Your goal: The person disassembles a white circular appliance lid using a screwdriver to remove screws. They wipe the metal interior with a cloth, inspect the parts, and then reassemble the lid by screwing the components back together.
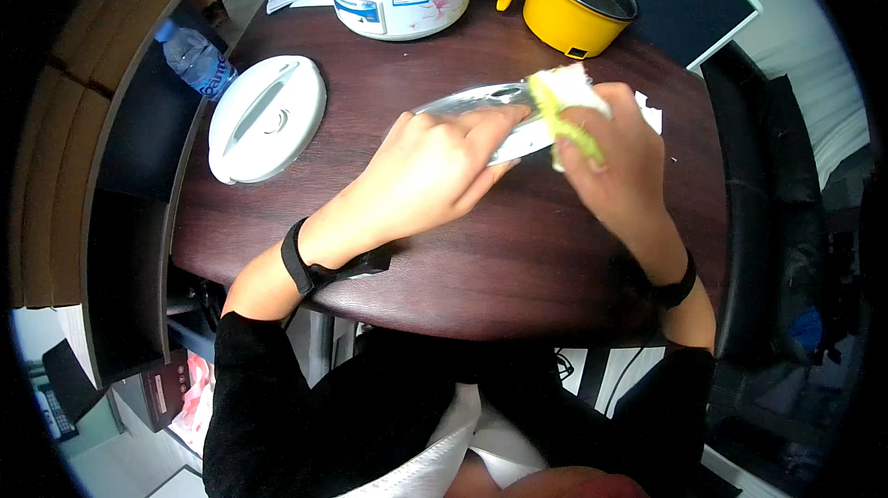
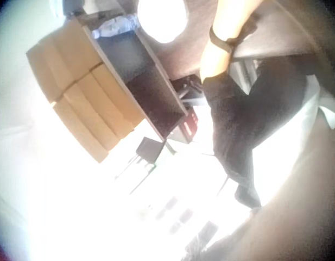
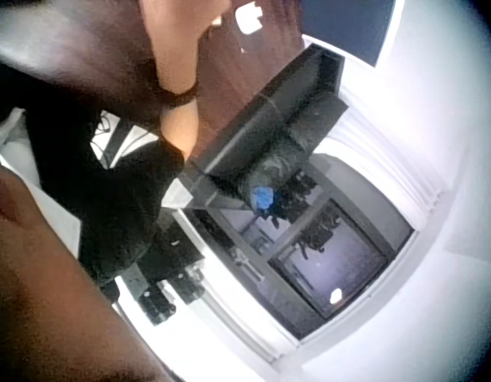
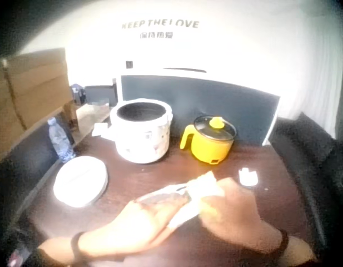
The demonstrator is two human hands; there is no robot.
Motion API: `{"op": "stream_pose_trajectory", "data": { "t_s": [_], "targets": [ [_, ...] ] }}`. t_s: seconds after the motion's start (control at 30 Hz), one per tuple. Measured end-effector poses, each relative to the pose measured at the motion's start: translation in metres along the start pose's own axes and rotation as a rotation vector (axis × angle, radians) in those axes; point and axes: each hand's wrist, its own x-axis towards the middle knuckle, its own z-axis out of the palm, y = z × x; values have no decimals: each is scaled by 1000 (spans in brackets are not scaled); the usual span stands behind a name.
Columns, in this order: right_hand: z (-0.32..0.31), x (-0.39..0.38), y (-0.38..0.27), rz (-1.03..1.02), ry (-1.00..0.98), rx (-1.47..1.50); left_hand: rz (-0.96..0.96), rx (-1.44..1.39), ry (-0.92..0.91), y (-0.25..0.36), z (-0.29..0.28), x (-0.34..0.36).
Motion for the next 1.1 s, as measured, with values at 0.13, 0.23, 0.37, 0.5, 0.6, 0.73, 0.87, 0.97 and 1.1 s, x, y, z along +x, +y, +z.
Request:
{"op": "stream_pose_trajectory", "data": {
  "t_s": [0.13, 0.23, 0.37, 0.5, 0.6, 0.73, 0.87, 0.97, 1.1],
  "targets": [
    [2, 7, -11, -164, 25, 26, -40, 2, -9, 0, 0, -4],
    [5, 11, 22, -28, 16, 57, -42, -44, 2, -5, -6, -7],
    [15, 13, 49, 1, -20, 489, -16, -87, 8, -13, -13, -10],
    [31, 26, 61, 226, -34, 737, -8, -123, 3, -24, -25, -19],
    [32, 29, 62, 69, -65, 597, -6, -118, -12, -26, -31, -24],
    [28, 38, 73, 180, -252, 703, -6, -143, 12, -36, -35, -27],
    [51, 26, 83, 560, -117, 1151, -5, -96, 97, -43, -42, -28],
    [55, 22, 68, 307, -113, 1090, -56, -59, 149, -50, -42, -33],
    [53, 31, 65, 158, -71, 926, 20, -72, 202, -52, -42, -34]
  ]
}}
